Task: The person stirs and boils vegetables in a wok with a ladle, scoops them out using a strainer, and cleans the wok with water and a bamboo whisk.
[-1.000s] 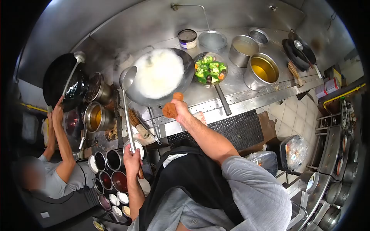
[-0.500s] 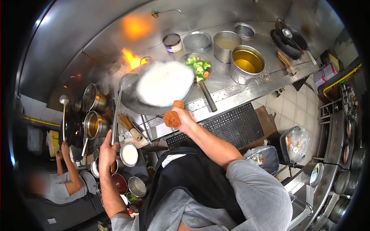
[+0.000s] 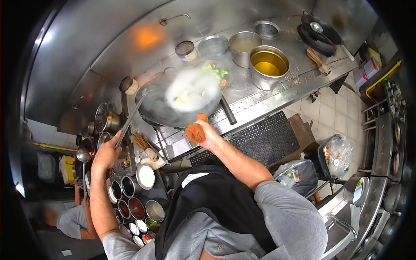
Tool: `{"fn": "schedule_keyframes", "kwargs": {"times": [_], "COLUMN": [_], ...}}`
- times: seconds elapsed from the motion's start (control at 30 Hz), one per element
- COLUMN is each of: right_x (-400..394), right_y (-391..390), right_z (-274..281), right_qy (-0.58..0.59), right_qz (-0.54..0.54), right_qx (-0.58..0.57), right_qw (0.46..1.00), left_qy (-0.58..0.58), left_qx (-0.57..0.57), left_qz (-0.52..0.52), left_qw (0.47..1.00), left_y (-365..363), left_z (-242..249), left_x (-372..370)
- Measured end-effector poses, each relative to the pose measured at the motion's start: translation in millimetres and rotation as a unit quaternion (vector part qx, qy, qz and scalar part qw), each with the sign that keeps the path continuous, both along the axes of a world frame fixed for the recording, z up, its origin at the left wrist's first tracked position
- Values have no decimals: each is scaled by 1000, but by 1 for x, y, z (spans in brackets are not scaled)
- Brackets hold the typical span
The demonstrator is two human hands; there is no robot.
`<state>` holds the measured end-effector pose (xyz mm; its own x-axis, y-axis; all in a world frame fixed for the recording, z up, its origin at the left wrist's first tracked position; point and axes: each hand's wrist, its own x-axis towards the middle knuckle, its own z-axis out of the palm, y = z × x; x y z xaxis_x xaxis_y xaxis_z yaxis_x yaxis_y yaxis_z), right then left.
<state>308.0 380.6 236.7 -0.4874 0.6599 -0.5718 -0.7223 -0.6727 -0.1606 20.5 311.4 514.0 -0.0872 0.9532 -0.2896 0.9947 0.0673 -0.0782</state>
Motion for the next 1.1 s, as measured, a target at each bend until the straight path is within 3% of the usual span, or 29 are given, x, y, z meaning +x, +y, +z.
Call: {"fn": "schedule_keyframes", "kwargs": {"times": [0.2, 0.37, 0.4, 0.5, 0.63, 0.77, 0.87, 0.97, 1.03, 1.1], "right_x": [5, 6, 11, 5, -26, -35, -43, -54, -55, -81], "right_y": [7, 39, 37, 56, 59, 58, 60, 55, 40, 46], "right_z": [19, 15, 43, 42, 25, 36, 27, 14, 36, -6], "right_qy": [38, 175, 114, 188, 336, 347, 264, 132, 21, 41], "right_qz": [-6, 32, 5, 25, 85, 111, 126, 155, 160, 151], "right_qx": [-25, -35, -58, -52, 38, 78, 54, 54, 42, 86], "right_qw": [999, 984, 992, 980, 937, 928, 955, 977, 986, 984], "left_qy": [128, 253, 278, 318, 351, 364, 353, 323, 288, 239], "left_qx": [-14, 54, 57, 71, 118, 117, 119, 84, 68, 55], "left_qz": [-47, -128, -131, -140, -199, -189, -201, -161, -107, -63], "left_qw": [991, 957, 950, 935, 908, 904, 906, 929, 949, 968], "left_y": [28, 62, 72, 89, 94, 93, 81, 68, 56, 34], "left_z": [41, 84, 93, 123, 138, 141, 138, 116, 86, 52], "left_x": [27, 50, 57, 95, 114, 107, 83, 27, -24, -67]}}
